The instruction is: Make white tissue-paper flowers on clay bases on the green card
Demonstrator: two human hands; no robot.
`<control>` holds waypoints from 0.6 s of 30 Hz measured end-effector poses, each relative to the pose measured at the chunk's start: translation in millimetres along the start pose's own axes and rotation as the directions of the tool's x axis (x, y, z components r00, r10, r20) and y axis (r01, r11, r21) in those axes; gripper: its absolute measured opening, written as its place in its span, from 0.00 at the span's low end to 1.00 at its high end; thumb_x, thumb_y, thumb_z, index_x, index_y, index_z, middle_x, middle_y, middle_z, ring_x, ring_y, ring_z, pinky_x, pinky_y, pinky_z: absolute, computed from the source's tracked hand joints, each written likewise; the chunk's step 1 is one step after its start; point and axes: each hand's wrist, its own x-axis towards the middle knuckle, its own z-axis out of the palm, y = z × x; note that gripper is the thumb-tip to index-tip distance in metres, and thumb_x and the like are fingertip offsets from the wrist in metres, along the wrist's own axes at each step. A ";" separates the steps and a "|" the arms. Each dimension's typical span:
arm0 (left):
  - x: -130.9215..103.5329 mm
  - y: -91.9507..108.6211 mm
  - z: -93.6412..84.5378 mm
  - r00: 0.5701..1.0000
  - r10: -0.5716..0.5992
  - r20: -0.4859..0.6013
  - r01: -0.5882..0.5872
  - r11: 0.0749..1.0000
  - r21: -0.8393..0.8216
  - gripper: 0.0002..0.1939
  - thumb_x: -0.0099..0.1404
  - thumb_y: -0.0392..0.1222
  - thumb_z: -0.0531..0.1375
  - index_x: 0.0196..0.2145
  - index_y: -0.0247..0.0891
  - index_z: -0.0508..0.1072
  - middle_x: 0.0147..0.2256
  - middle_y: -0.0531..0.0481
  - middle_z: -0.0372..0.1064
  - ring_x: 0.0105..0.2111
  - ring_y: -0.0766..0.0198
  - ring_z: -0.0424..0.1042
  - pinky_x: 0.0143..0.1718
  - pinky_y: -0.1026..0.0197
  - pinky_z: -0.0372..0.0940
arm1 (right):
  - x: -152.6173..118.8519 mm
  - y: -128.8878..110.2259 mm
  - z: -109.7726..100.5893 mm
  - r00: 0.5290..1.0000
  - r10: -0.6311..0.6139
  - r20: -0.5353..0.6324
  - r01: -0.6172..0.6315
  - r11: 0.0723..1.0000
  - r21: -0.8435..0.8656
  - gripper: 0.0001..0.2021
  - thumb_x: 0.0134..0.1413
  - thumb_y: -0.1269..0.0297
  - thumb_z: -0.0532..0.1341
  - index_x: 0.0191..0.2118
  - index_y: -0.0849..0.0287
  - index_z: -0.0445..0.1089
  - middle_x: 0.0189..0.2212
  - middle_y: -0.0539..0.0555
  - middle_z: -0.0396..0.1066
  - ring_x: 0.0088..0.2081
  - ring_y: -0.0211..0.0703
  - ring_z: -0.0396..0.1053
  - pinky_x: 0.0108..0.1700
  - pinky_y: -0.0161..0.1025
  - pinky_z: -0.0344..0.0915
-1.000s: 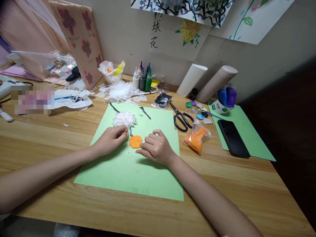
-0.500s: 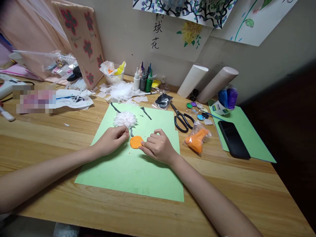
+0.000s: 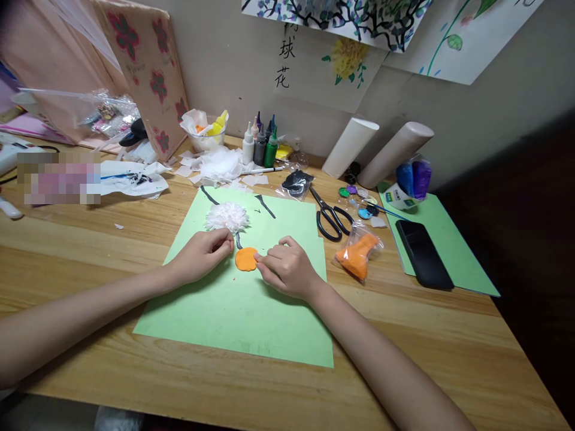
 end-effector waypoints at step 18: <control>-0.1 0.6 -0.5 1.000 -0.009 0.000 0.009 1.000 -0.006 0.09 0.61 0.39 0.49 0.25 0.37 0.63 0.21 0.57 0.60 0.22 0.68 0.57 0.25 0.65 0.51 | 0.3 -5.3 -0.6 0.985 -0.148 -0.089 0.139 0.986 -0.095 0.11 0.55 0.74 0.53 0.26 0.60 0.70 0.15 0.46 0.61 0.20 0.33 0.54 0.36 0.37 0.54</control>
